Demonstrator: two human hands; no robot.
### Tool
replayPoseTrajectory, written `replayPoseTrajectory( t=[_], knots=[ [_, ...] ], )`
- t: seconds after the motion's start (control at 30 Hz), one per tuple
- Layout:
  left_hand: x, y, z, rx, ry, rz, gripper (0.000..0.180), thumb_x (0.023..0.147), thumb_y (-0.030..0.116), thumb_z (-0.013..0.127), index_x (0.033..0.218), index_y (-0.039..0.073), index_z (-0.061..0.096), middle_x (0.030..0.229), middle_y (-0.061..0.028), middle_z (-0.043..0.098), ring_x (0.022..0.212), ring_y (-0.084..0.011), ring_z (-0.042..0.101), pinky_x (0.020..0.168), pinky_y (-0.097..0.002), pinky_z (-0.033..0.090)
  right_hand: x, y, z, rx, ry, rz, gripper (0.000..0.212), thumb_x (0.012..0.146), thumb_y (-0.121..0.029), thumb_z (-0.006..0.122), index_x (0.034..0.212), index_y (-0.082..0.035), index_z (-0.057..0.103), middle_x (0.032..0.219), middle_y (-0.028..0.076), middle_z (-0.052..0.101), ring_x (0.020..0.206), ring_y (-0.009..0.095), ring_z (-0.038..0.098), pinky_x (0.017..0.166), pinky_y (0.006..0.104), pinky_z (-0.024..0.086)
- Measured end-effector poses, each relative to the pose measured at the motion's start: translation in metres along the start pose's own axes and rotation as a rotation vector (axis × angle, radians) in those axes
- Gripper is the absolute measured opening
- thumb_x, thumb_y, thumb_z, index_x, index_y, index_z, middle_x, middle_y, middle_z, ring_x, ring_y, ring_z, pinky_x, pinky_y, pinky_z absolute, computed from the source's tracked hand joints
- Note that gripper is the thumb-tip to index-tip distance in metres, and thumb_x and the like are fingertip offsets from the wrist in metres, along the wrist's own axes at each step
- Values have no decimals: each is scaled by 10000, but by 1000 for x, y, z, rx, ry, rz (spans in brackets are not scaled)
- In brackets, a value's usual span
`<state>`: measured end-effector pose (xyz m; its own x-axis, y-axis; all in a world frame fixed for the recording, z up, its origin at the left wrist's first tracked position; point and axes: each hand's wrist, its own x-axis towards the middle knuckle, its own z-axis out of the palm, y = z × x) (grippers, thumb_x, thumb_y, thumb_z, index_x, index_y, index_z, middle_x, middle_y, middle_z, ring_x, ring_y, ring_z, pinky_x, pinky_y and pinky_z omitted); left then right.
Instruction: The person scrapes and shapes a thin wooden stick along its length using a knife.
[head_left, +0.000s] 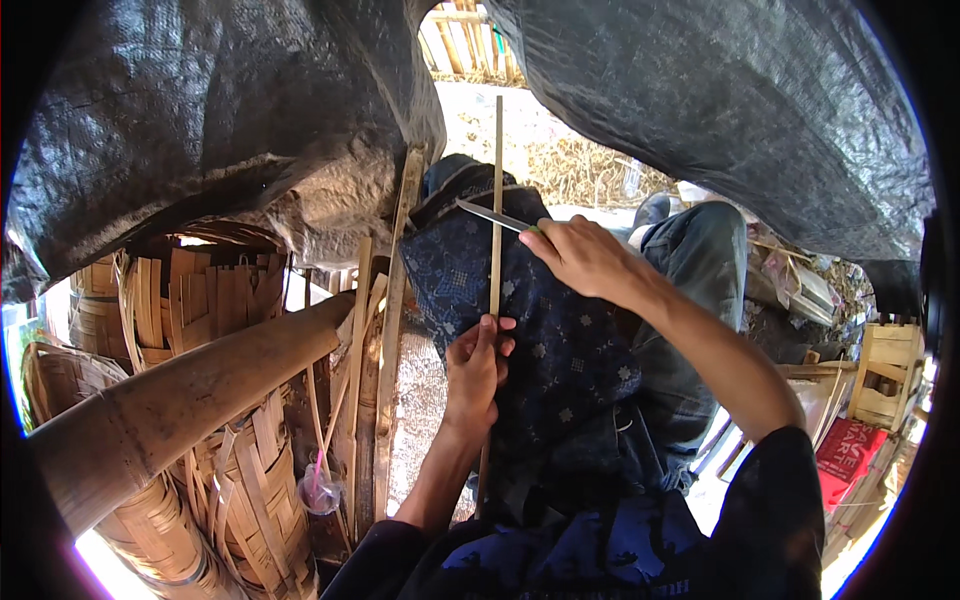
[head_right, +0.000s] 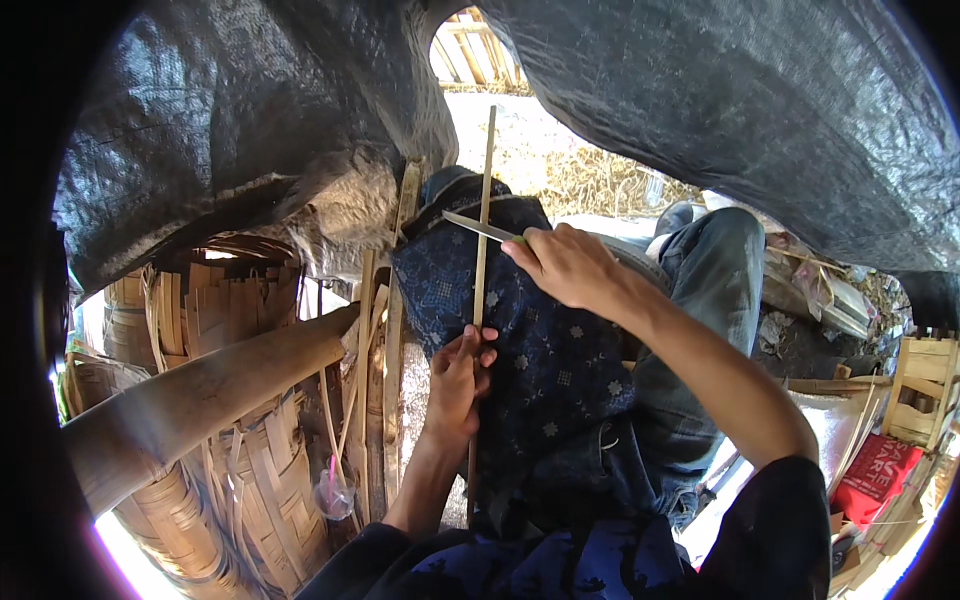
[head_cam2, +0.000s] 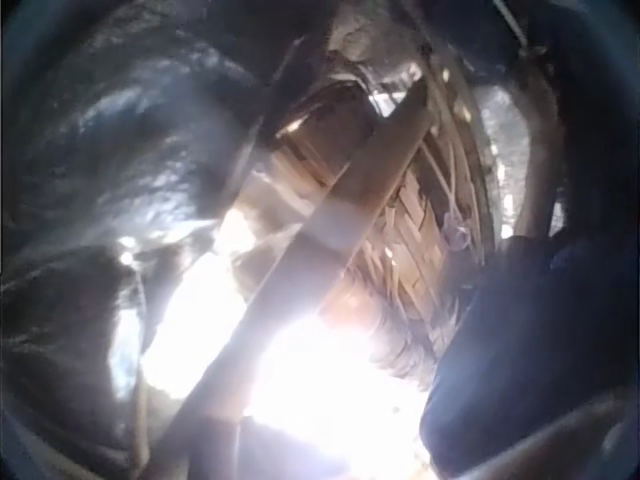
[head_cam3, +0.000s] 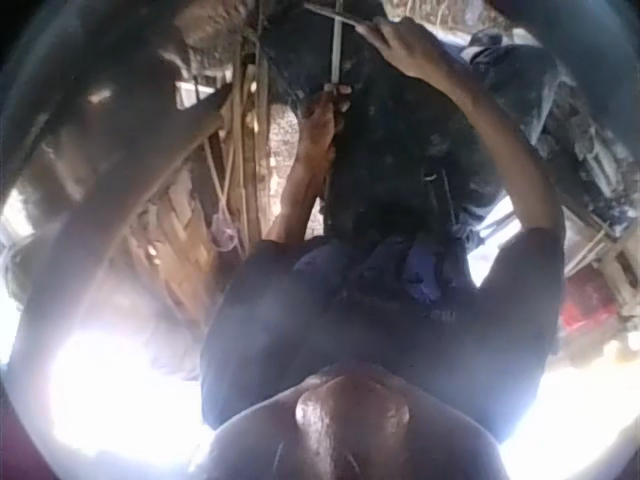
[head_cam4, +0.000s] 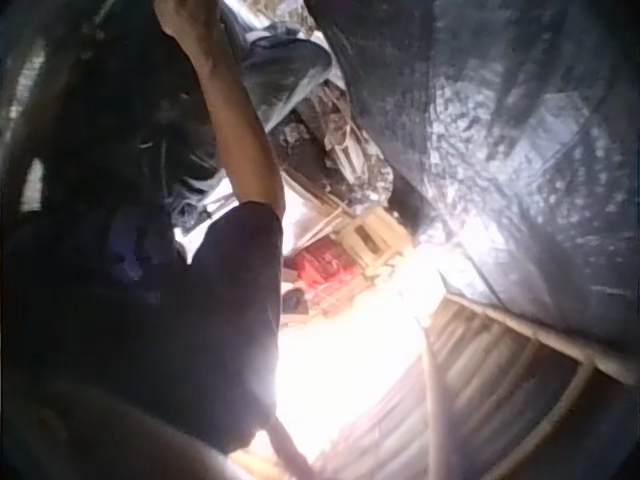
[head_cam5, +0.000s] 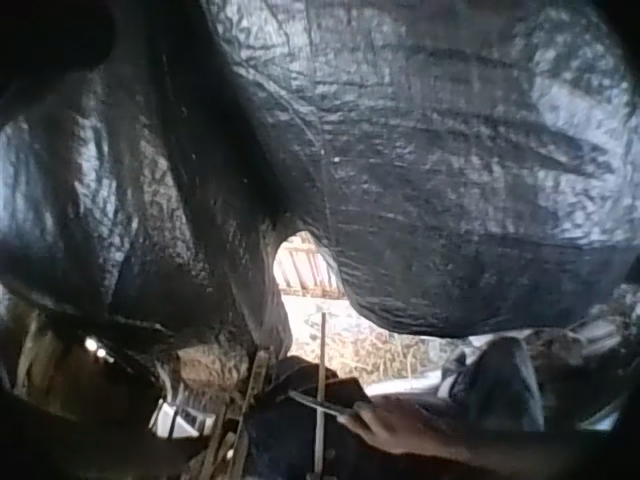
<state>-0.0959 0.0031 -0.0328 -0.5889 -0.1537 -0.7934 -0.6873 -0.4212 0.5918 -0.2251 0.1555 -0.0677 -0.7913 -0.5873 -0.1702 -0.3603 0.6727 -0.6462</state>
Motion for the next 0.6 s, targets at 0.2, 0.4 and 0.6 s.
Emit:
replayPoseTrajectory(
  t=[0.2,0.4,0.6],
  knots=[
    [2,2,-8,-125,-81,-111,300,954,336,447,916,63,566,629,35,446,397,-14,259,369,-168,192,-37,-17,1,120,10,-22,321,911,-289,508,754,-9,530,539,174,543,506,365,561,475,443,433],
    [4,-1,-9,-94,-109,-78,302,954,324,452,907,56,586,606,38,466,391,-6,248,364,-182,175,-50,-18,7,-2,-50,60,393,894,-352,525,700,-11,557,518,172,550,492,352,575,473,439,464],
    [3,-6,-8,-18,-3,-40,315,952,338,454,875,67,594,587,46,455,390,-3,250,361,-184,173,-43,-21,13,-38,-73,81,450,893,-400,512,677,-9,565,493,174,543,468,348,581,457,434,480]
  ],
)
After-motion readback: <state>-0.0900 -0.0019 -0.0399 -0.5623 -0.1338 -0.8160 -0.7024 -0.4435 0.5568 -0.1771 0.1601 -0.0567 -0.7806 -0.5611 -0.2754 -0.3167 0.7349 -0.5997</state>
